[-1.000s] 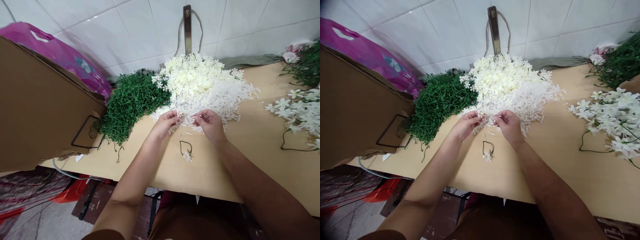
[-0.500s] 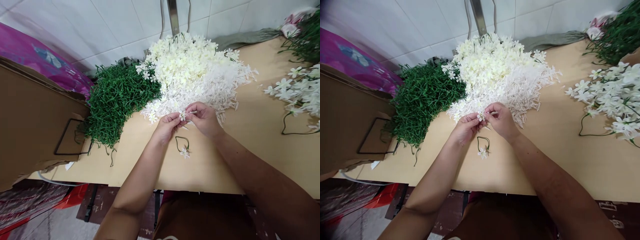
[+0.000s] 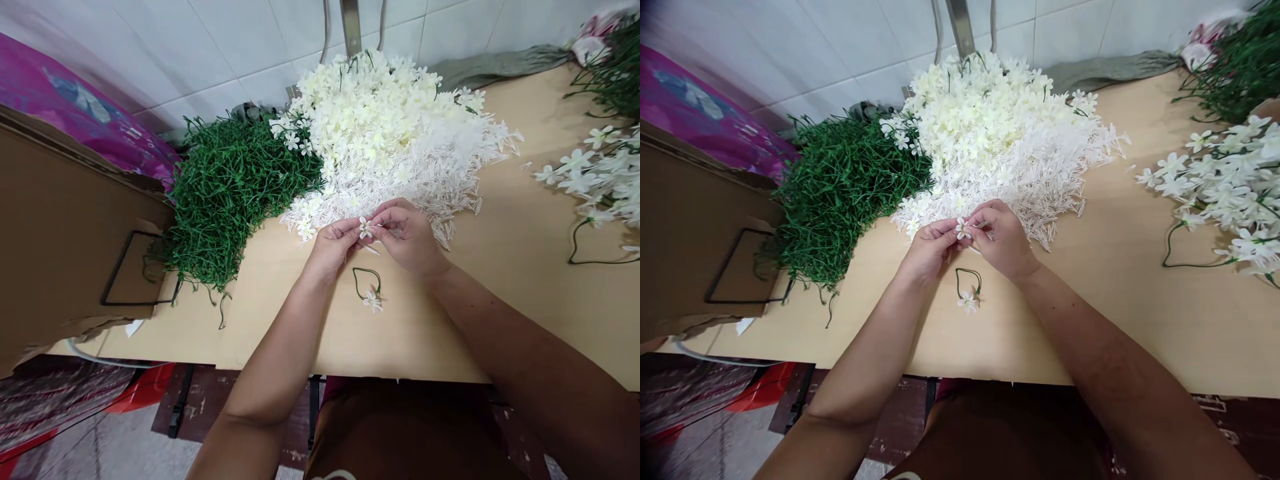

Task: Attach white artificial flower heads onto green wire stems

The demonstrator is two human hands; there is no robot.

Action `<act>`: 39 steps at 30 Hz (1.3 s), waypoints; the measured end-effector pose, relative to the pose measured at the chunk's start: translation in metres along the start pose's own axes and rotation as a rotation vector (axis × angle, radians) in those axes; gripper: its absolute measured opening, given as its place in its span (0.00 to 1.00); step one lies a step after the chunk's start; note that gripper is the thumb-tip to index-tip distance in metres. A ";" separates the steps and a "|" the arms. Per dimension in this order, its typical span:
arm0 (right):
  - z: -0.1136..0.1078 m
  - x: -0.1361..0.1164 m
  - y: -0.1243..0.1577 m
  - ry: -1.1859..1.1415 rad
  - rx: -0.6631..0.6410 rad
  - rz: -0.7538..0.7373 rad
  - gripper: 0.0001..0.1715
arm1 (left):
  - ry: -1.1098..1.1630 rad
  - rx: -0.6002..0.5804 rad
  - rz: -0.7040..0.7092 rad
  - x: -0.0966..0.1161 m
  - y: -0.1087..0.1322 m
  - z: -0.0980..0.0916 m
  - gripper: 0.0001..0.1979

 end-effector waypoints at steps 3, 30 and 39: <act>0.000 -0.001 0.000 0.044 -0.002 -0.022 0.04 | -0.021 0.007 0.021 0.000 0.000 -0.001 0.12; 0.003 0.004 0.001 -0.051 0.002 0.002 0.03 | -0.053 -0.002 0.080 -0.001 -0.002 -0.002 0.20; 0.002 0.001 -0.003 -0.381 -0.009 0.334 0.16 | -0.008 -0.039 0.091 0.003 0.001 -0.004 0.14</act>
Point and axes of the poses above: each hand's wrist, its own y-axis away from the middle knuckle, its own z-axis out of the palm, x = y × z, the point moved 3 cm from there along -y, towards the middle knuckle, and after that the axes turned 4 degrees about x, right-handed, at the moved point
